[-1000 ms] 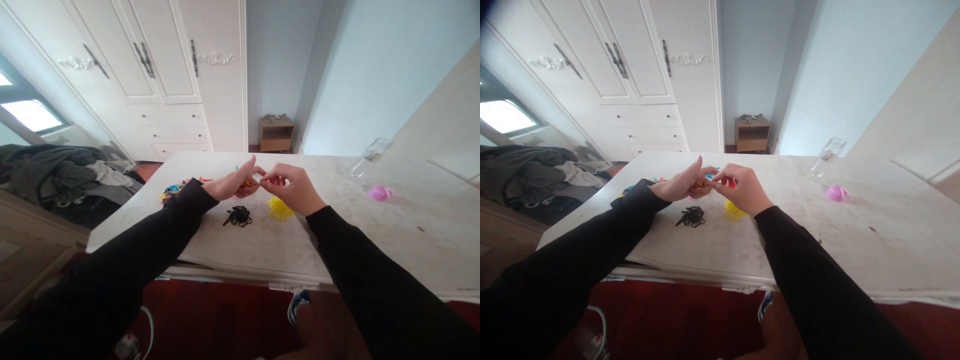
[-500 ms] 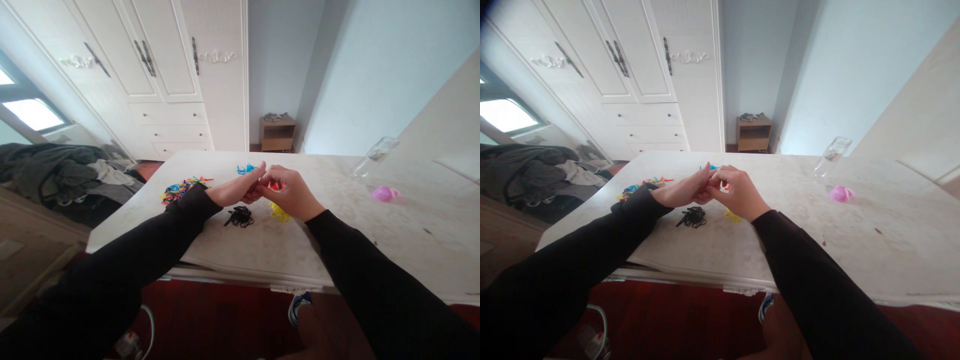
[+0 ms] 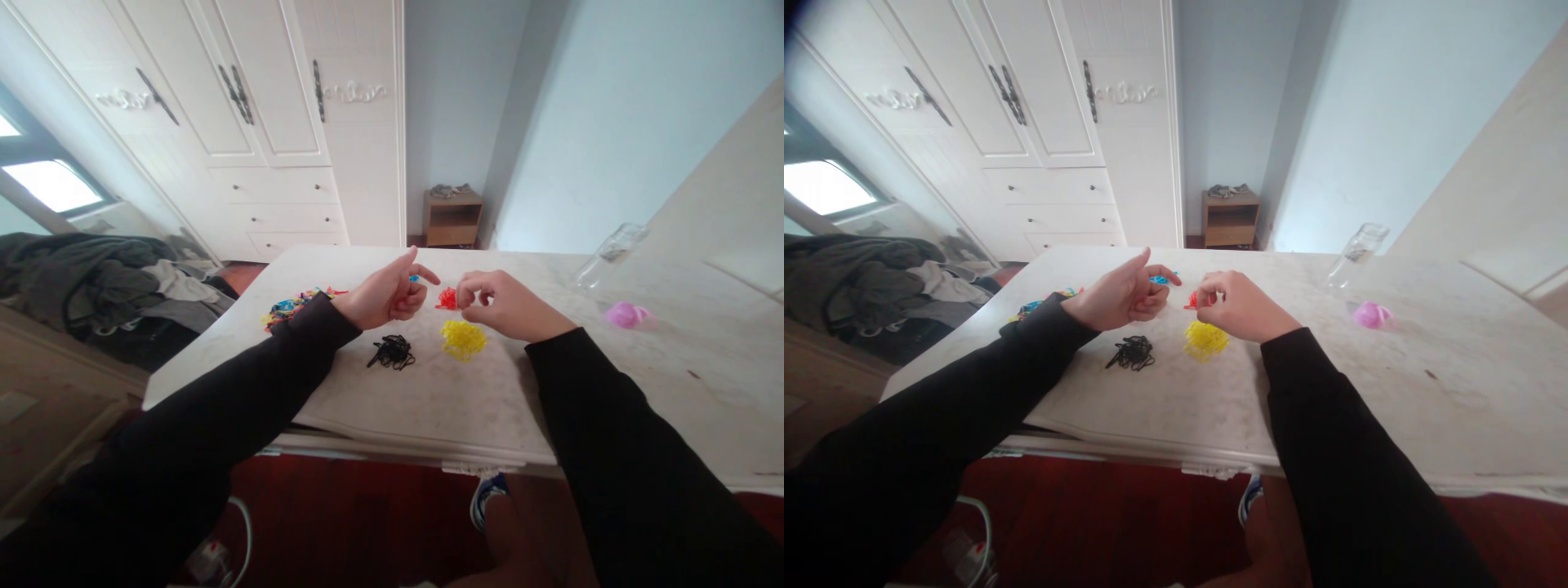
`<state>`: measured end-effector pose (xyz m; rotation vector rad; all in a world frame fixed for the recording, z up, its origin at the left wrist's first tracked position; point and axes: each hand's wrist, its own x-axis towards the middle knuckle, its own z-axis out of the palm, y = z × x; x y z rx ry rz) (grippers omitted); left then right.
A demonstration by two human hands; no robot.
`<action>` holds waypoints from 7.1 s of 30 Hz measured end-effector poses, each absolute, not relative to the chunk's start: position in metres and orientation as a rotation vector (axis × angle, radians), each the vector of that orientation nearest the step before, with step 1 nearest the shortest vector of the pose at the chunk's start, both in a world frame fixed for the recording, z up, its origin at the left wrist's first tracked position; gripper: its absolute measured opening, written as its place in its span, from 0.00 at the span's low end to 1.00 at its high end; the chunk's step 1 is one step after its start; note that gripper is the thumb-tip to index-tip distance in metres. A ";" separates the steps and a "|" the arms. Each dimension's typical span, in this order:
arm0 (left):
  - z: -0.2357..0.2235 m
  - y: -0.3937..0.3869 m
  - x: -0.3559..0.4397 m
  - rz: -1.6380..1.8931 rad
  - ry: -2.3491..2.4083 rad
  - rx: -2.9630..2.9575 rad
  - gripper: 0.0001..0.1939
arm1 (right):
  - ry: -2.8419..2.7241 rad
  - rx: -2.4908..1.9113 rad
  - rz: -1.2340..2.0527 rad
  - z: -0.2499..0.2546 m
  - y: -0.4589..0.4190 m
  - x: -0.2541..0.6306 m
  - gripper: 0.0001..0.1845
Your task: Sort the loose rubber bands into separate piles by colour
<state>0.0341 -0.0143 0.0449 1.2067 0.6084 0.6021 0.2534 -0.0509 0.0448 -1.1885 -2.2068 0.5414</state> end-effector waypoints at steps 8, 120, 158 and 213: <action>0.044 -0.012 0.030 0.672 0.614 0.953 0.10 | -2.197 -1.159 0.262 0.044 -0.054 0.248 0.07; 0.030 0.030 0.014 1.113 0.884 1.244 0.07 | -1.771 -1.154 0.031 0.019 -0.044 0.221 0.04; 0.024 0.053 0.000 0.878 1.306 1.742 0.08 | -1.807 -1.155 0.074 0.014 -0.044 0.220 0.06; 0.030 0.010 0.030 0.883 0.793 1.925 0.04 | -1.772 -1.161 0.083 0.019 -0.041 0.226 0.05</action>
